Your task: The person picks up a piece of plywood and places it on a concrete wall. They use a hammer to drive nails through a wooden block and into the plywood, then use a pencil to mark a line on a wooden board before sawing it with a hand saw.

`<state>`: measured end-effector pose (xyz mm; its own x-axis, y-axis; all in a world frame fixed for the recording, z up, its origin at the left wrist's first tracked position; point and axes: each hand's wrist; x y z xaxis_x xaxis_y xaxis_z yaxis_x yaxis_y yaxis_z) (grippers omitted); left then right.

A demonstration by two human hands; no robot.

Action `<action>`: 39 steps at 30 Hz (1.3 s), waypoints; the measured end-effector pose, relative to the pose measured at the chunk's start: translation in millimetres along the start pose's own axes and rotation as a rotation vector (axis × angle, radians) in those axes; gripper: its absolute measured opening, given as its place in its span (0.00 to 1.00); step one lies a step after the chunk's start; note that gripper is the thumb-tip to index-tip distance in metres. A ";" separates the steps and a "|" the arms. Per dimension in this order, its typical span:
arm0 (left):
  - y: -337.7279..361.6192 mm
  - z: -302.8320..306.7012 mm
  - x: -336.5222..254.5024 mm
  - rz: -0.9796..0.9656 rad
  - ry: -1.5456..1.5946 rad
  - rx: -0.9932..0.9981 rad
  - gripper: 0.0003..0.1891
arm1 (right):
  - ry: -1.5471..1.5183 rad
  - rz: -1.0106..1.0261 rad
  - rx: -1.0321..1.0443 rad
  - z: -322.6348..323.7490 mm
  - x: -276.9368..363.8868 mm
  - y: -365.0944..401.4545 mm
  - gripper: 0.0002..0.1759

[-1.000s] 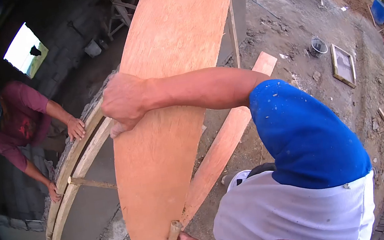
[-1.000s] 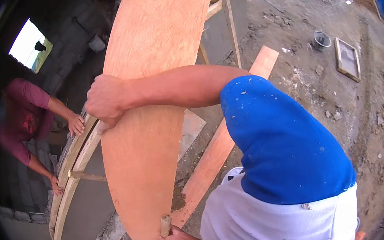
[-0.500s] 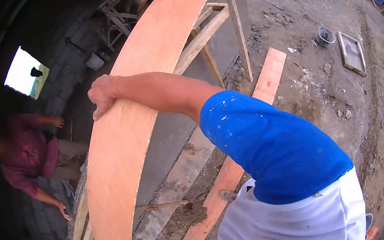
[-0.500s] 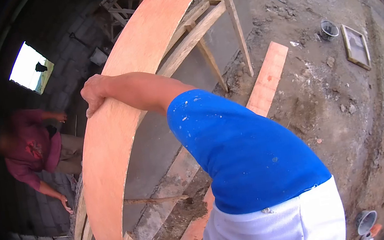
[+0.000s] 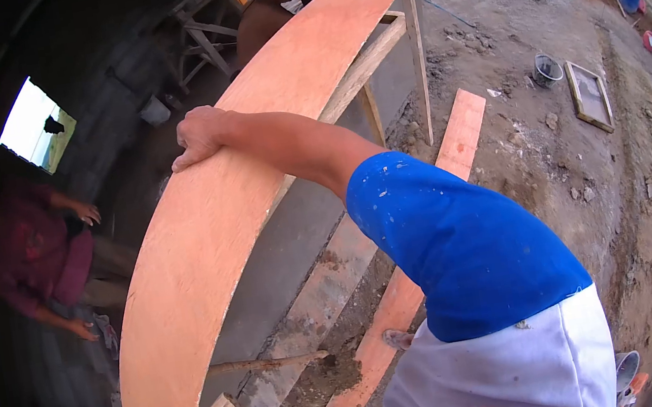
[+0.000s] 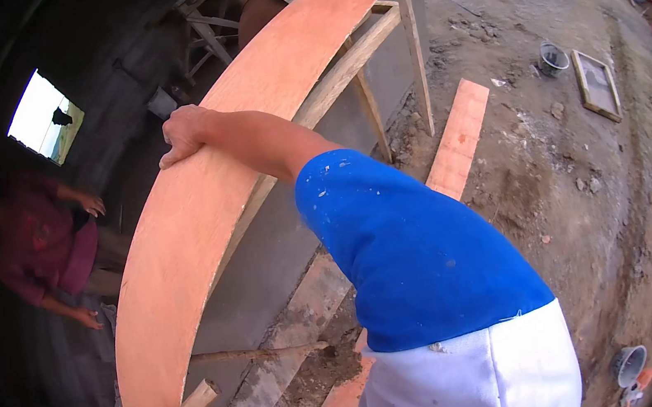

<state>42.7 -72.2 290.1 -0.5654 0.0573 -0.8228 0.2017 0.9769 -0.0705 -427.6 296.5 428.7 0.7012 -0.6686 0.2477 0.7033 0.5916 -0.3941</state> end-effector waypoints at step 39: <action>-80.8 -60.0 38.8 0.398 -0.378 0.283 0.26 | 0.244 0.419 0.153 -198.4 133.2 51.3 0.36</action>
<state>-43.5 -136.6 297.7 -0.0911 0.2783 -0.9562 0.5725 0.8003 0.1784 -321.4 148.4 265.9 0.8918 -0.4349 -0.1250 0.3895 0.8784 -0.2769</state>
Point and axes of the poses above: each hand's wrist, its own y-axis away from the middle knuckle, its own z-axis out of the back of the hand, x = y × z, and after that the axes turned 6 degrees about -x, right-handed
